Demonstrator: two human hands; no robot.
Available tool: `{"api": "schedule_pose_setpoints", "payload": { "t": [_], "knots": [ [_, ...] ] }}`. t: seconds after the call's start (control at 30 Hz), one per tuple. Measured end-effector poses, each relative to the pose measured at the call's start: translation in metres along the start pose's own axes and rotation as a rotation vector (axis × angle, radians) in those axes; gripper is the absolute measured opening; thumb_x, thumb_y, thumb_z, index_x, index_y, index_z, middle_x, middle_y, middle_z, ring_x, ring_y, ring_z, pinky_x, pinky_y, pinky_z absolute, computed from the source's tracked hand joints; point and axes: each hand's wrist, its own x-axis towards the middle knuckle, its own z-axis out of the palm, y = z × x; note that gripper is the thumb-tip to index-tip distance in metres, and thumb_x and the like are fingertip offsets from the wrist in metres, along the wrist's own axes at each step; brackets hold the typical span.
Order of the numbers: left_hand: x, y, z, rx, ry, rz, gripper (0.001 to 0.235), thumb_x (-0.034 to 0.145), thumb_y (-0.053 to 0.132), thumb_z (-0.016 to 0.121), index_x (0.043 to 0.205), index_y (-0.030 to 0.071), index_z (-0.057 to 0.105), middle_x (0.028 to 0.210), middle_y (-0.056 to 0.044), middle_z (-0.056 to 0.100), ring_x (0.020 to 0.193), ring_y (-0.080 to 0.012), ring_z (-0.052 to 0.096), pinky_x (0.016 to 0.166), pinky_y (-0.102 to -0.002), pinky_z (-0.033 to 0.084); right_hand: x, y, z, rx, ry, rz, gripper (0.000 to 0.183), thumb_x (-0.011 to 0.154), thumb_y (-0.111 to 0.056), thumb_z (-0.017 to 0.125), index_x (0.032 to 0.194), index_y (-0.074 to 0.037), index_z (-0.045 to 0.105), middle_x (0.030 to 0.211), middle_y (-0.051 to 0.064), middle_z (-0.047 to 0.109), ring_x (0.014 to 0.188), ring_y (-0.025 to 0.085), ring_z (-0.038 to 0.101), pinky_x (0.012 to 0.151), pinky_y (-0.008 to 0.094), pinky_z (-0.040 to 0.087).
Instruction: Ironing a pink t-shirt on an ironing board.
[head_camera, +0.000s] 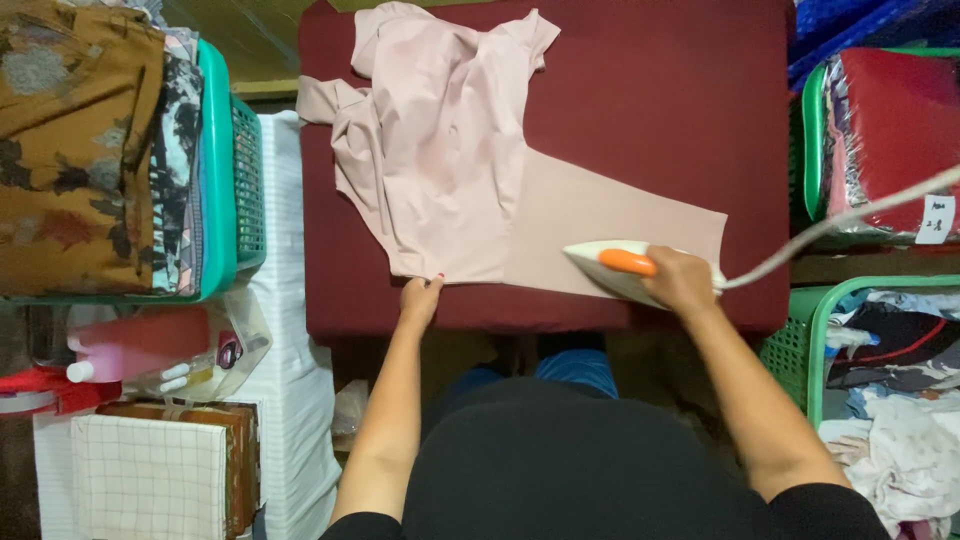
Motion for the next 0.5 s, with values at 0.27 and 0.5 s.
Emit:
{"api": "schedule_pose_setpoints", "payload": {
  "t": [0.27, 0.5],
  "knots": [
    [0.002, 0.0, 0.002, 0.061, 0.043, 0.008, 0.054, 0.09, 0.046, 0.066, 0.096, -0.008, 0.071, 0.096, -0.026, 0.073, 0.089, -0.0372, 0.07, 0.084, -0.045, 0.052, 0.078, -0.111, 0.018, 0.032, -0.08, -0.135, 0.017, 0.074, -0.012, 0.075, 0.087, -0.009, 0.064, 0.085, 0.011, 0.072, 0.075, 0.034, 0.071, 0.066, 0.046, 0.057],
    [0.013, -0.019, 0.015, 0.075, 0.076, 0.1, 0.055, 0.092, 0.045, 0.066, 0.099, -0.008, 0.071, 0.101, -0.028, 0.072, 0.093, -0.0389, 0.07, 0.087, -0.044, 0.052, 0.06, -0.039, 0.004, -0.053, -0.192, -0.007, 0.02, 0.079, -0.017, 0.074, 0.097, -0.011, 0.067, 0.094, 0.014, 0.072, 0.084, 0.036, 0.071, 0.072, 0.049, 0.057]
  ]
}}
